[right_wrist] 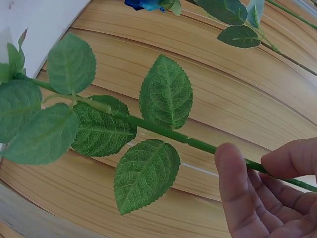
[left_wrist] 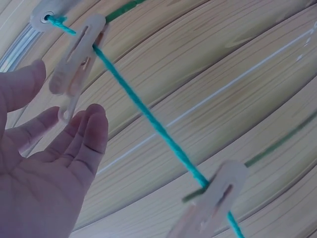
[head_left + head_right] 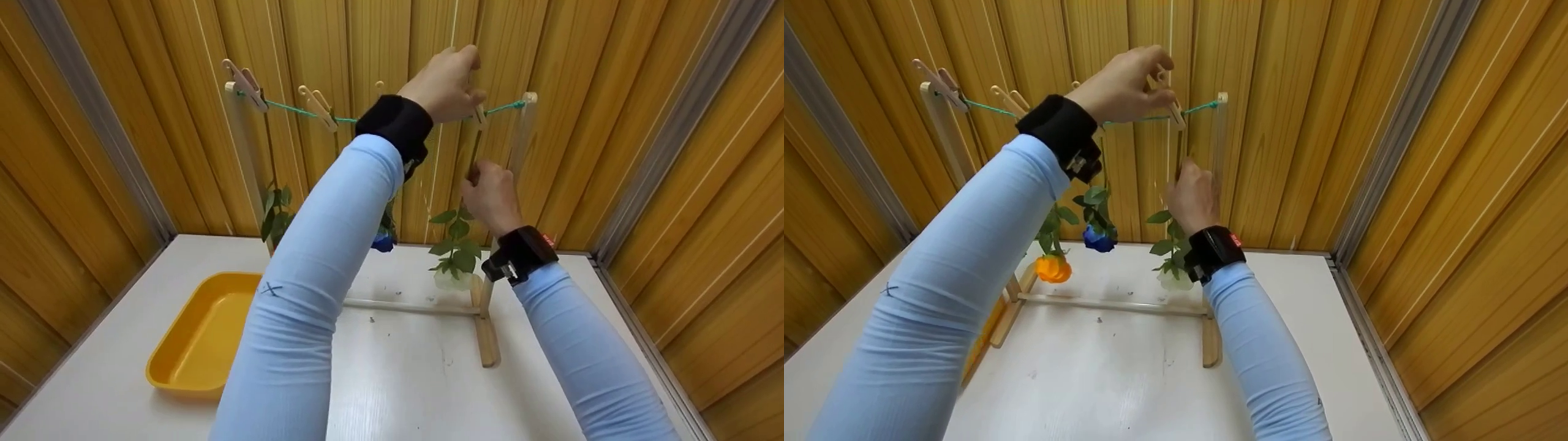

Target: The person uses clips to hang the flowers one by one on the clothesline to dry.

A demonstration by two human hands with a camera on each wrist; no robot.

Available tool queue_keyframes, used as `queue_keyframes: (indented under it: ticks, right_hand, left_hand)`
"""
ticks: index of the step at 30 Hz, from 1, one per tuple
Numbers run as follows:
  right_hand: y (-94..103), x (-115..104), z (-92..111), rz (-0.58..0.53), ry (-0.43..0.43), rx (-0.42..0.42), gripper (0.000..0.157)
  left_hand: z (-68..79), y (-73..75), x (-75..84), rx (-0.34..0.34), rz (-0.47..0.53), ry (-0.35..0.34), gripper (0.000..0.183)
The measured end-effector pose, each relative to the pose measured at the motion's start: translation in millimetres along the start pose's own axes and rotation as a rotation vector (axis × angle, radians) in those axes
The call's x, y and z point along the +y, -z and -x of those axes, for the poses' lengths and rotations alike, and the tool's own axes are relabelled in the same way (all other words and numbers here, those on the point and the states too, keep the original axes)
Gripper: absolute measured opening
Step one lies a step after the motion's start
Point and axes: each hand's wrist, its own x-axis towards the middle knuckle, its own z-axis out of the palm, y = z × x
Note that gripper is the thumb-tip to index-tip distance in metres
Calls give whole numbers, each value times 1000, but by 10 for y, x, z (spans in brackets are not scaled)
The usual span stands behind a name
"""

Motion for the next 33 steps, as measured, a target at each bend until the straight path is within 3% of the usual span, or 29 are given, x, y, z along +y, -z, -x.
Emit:
queue_keyframes:
  ticks: [9, 16, 20, 26, 33]
  right_hand:
    - [92, 54, 28, -8, 3, -34, 12]
    - [323, 81, 47, 55, 89, -35, 17]
    - [503, 96, 88, 84, 154, -107, 18]
    - [673, 153, 208, 106, 276, -210, 30]
    - [644, 349, 407, 158, 396, -141, 43]
  left_hand:
    - [257, -7, -133, 24, -22, -41, 52]
    - [538, 44, -225, 13, -76, -70, 47]
    - [699, 24, -320, 60, -104, -125, 40]
    - [944, -83, -508, 150, -110, -188, 32]
    - [1269, -361, -792, 243, -104, -216, 30]
